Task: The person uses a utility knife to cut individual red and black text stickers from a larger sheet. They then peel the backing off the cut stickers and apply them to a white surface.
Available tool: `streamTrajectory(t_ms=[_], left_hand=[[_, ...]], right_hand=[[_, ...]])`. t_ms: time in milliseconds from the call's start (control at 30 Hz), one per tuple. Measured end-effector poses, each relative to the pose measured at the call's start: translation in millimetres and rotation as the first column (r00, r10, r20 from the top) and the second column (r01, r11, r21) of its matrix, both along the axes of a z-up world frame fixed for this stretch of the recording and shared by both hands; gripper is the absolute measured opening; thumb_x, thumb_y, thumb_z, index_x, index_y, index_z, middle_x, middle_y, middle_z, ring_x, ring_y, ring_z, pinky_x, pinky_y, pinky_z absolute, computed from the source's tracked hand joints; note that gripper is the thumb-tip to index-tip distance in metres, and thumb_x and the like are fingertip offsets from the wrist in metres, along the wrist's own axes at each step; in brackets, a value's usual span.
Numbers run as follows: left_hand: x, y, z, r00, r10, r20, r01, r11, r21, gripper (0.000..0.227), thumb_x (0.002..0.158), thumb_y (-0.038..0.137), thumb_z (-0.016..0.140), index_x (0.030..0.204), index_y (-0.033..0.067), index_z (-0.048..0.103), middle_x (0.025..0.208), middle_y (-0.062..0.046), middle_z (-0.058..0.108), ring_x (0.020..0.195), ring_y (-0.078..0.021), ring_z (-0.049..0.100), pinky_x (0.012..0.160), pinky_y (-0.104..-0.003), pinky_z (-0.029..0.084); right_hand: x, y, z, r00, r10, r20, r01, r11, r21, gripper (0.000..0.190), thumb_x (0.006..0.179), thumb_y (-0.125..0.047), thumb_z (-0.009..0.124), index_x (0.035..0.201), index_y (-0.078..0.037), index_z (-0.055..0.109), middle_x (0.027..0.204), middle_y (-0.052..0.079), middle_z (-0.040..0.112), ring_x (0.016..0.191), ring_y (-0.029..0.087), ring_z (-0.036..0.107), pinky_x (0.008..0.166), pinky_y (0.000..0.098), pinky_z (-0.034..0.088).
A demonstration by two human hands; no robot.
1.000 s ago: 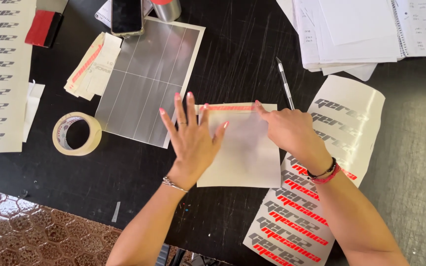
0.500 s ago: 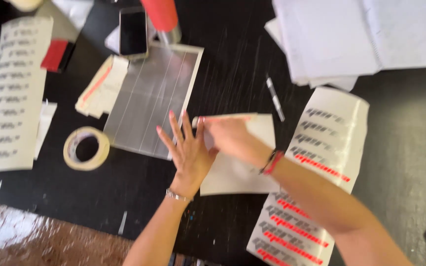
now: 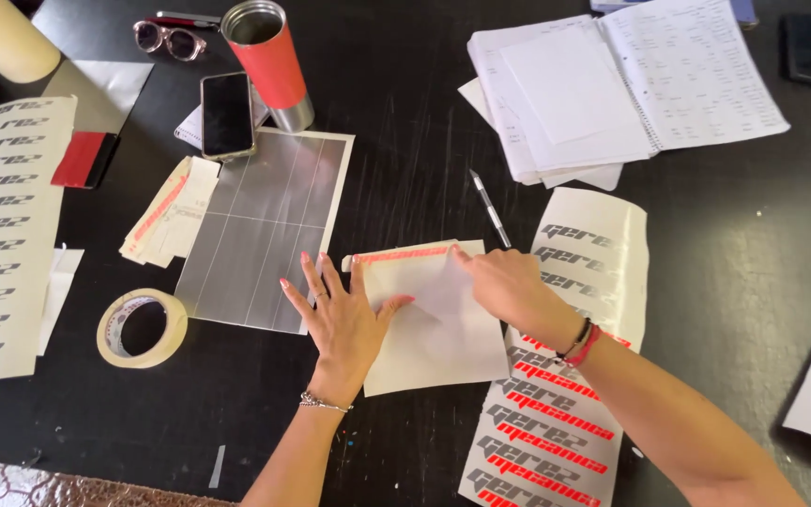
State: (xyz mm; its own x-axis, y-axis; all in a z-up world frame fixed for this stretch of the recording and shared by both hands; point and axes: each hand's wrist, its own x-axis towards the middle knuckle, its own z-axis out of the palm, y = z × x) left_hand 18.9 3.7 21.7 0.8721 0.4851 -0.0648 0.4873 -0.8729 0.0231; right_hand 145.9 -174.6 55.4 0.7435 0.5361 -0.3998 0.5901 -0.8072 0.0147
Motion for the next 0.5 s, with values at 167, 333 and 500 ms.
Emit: streamTrajectory(t_ms=[167,333,500], left_hand=[[-1.1,3.7,-6.0,0.998,-0.042,0.044,0.041,0.999,0.022,0.098,0.089,0.089,0.036,0.156,0.0182,0.049,0.165,-0.024,0.034,0.162,-0.0453,0.007,0.119,-0.075,-0.006],[-2.0,1.1,-22.6,0.931,-0.176,0.321,0.137,0.981,0.140,0.099,0.090,0.085,0.042,0.151,0.0080,0.054,0.155,-0.028,0.046,0.157,-0.0495,0.024,0.119,-0.076,0.007],[9.0,-26.0,-21.4,0.705,-0.403,0.583,0.288,0.914,0.285,0.066,0.090,0.064,0.066,0.121,0.0060,0.076,0.131,-0.022,0.066,0.143,-0.0466,0.049,0.116,-0.069,0.033]], right_hand=[[48.8,1.0,-39.3,0.994,-0.093,0.059,0.077,0.970,0.229,0.036,0.096,-0.015,0.051,0.125,-0.022,0.072,0.091,0.016,0.077,0.086,0.040,0.078,0.074,0.0522,0.063],[84.8,7.2,-64.8,0.931,-0.267,0.247,0.150,0.900,0.409,0.044,0.098,-0.035,0.071,0.120,0.000,0.057,0.103,0.025,0.068,0.092,0.047,0.075,0.081,0.0531,0.064],[97.7,20.1,-89.4,0.942,-0.333,0.045,0.276,0.842,0.464,0.037,0.096,-0.005,0.064,0.125,0.010,0.046,0.115,0.027,0.054,0.089,0.054,0.071,0.078,0.0602,0.063]])
